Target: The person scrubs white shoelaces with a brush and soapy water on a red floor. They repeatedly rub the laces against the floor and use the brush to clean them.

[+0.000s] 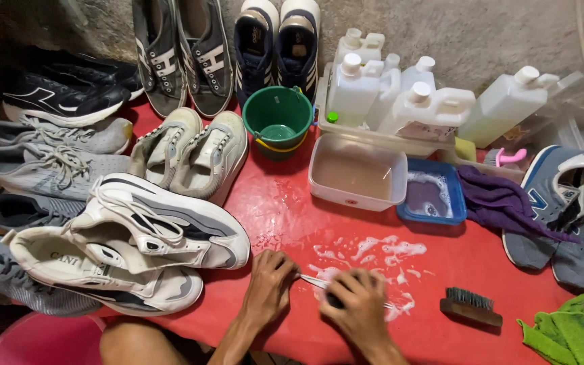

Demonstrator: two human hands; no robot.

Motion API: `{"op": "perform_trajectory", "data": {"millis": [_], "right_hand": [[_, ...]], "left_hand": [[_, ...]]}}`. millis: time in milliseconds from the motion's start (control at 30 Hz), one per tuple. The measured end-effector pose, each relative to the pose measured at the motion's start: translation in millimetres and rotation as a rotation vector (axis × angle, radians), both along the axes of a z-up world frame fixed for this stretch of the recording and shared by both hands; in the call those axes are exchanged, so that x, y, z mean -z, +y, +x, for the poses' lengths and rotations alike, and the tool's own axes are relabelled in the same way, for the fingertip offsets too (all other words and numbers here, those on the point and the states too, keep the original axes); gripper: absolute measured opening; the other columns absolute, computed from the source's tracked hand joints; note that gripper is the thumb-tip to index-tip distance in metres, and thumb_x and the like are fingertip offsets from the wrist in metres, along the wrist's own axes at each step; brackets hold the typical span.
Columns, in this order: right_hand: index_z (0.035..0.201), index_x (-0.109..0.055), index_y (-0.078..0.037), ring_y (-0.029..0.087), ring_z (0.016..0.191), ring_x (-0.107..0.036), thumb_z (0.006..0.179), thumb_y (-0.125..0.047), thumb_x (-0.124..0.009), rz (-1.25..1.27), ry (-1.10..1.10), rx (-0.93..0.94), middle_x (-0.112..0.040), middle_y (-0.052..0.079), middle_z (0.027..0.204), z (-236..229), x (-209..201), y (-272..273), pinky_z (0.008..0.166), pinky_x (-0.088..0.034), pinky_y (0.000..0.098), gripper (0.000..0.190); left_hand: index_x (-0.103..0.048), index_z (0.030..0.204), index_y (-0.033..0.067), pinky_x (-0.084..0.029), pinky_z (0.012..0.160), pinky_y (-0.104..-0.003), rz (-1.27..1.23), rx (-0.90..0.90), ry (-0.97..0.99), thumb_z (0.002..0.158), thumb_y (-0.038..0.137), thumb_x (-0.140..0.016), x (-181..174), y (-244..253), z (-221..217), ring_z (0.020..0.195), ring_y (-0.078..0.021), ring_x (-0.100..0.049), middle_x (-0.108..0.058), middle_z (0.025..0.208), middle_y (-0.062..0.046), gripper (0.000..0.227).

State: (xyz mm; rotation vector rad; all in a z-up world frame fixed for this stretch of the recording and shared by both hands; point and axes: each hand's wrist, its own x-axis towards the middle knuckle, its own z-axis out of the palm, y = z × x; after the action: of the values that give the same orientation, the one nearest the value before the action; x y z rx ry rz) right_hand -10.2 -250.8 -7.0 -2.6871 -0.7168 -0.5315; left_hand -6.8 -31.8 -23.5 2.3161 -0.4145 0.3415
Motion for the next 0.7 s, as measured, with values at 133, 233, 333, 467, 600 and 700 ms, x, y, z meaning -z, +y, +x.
{"op": "perform_trajectory", "data": {"millis": [133, 233, 333, 467, 600, 700], "right_hand": [[0.077, -0.070, -0.029, 0.017, 0.097, -0.058, 0.070, -0.037, -0.079, 0.012, 0.067, 0.078, -0.069, -0.016, 0.089, -16, 4, -78, 0.089, -0.037, 0.0461, 0.014], [0.075, -0.072, -0.027, 0.016, 0.093, -0.059, 0.068, -0.039, -0.083, -0.063, 0.251, 0.119, -0.073, -0.017, 0.086, -13, -13, -109, 0.093, -0.037, 0.0438, 0.017], [0.073, -0.074, -0.029, 0.013, 0.099, -0.061, 0.072, -0.044, -0.080, -0.071, 0.335, 0.245, -0.074, -0.015, 0.088, 2, -49, -97, 0.093, -0.035, 0.0432, 0.016], [0.073, -0.070, -0.025, 0.018, 0.091, -0.063, 0.074, -0.030, -0.081, 0.203, -0.014, 0.096, -0.071, -0.010, 0.084, 12, -65, -25, 0.093, -0.035, 0.0442, 0.012], [0.081, -0.074, -0.017, 0.022, 0.096, -0.060, 0.077, -0.036, -0.081, 0.074, 0.130, -0.029, -0.073, -0.004, 0.093, 15, 0, 27, 0.090, -0.041, 0.0516, 0.020], [0.081, -0.069, -0.025, 0.021, 0.092, -0.059, 0.075, -0.044, -0.084, 0.072, -0.041, 0.003, -0.071, -0.010, 0.091, -2, -6, -3, 0.087, -0.036, 0.0444, 0.025]], "left_hand": [[-0.065, 0.092, 0.0087, -0.042, 0.085, -0.045, -0.012, 0.008, 0.015, 0.090, 0.008, -0.065, 2, 0, 2, 0.088, -0.0284, -0.052, -0.061, 0.092, -0.007, 0.002], [-0.065, 0.092, 0.0097, -0.041, 0.087, -0.044, -0.022, 0.011, 0.005, 0.089, 0.005, -0.066, 2, -1, 0, 0.088, -0.0279, -0.051, -0.061, 0.092, -0.006, 0.005], [-0.065, 0.091, 0.0088, -0.041, 0.084, -0.043, -0.024, -0.003, 0.003, 0.088, 0.003, -0.066, 4, -1, 0, 0.085, -0.0266, -0.050, -0.062, 0.091, -0.006, 0.007], [-0.065, 0.091, 0.0090, -0.041, 0.085, -0.043, -0.013, 0.004, 0.018, 0.089, 0.005, -0.065, 5, -1, -2, 0.087, -0.0275, -0.050, -0.062, 0.092, -0.006, 0.004], [-0.063, 0.091, 0.0095, -0.041, 0.085, -0.044, 0.010, -0.009, 0.007, 0.086, 0.005, -0.061, 1, -1, -2, 0.089, -0.0294, -0.051, -0.061, 0.092, -0.007, 0.007], [-0.063, 0.093, 0.0100, -0.041, 0.084, -0.044, 0.035, -0.019, -0.020, 0.091, 0.008, -0.063, 5, -1, -1, 0.087, -0.0296, -0.052, -0.061, 0.093, -0.006, 0.003]]}}
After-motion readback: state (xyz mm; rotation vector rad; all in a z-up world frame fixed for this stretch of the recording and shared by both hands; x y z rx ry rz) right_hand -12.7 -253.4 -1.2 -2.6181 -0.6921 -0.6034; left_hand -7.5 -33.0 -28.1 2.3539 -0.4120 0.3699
